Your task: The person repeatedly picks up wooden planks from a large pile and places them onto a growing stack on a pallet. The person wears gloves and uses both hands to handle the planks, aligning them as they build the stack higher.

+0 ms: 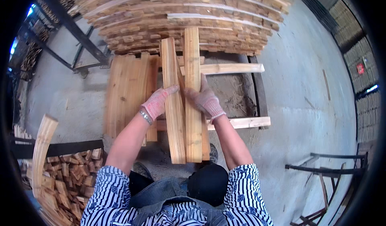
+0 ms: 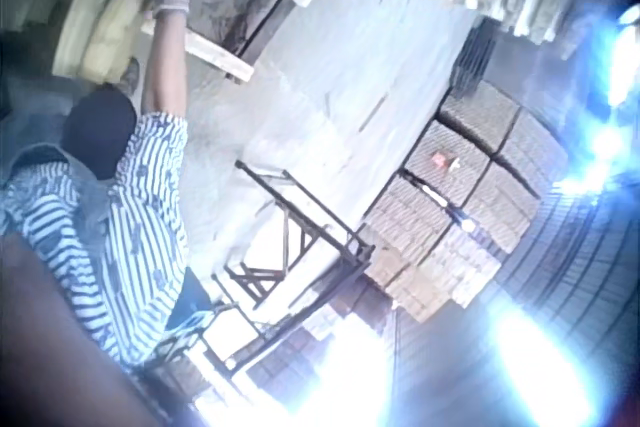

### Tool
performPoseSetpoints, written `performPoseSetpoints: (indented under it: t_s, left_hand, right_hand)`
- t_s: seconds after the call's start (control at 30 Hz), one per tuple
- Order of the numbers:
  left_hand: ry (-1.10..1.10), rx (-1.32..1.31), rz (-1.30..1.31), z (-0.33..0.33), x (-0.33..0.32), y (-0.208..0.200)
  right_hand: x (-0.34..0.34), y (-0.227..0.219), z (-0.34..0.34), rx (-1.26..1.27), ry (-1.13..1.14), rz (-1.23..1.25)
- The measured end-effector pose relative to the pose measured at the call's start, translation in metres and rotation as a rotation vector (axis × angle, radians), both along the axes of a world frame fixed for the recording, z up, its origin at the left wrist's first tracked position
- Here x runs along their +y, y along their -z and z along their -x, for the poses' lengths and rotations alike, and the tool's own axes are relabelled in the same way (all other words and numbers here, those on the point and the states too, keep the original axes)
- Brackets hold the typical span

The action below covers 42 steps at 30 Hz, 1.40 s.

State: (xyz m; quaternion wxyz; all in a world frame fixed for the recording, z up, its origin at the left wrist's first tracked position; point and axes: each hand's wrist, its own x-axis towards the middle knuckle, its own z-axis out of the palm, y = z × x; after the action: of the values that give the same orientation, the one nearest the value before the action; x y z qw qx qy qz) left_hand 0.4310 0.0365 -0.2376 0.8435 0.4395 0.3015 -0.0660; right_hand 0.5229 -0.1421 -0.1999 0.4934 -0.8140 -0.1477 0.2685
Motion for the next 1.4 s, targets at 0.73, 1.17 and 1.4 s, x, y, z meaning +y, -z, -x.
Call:
performPoseSetpoints:
  t_s: [0.73,1.17,1.4]
  left_hand:
    - [0.045,0.257,-0.828,-0.005,-0.036,0.065]
    - [0.66,0.398,-1.879,0.026,0.078,0.129]
    - [0.635,0.316,-1.755,0.09,0.108,0.128]
  right_hand:
    - [-0.053,0.131,-0.039,-0.556,-0.042,0.827]
    - [0.05,0.148,0.022,0.019,-0.146,0.316]
    - [0.074,0.114,0.025,0.074,-0.067,0.153]
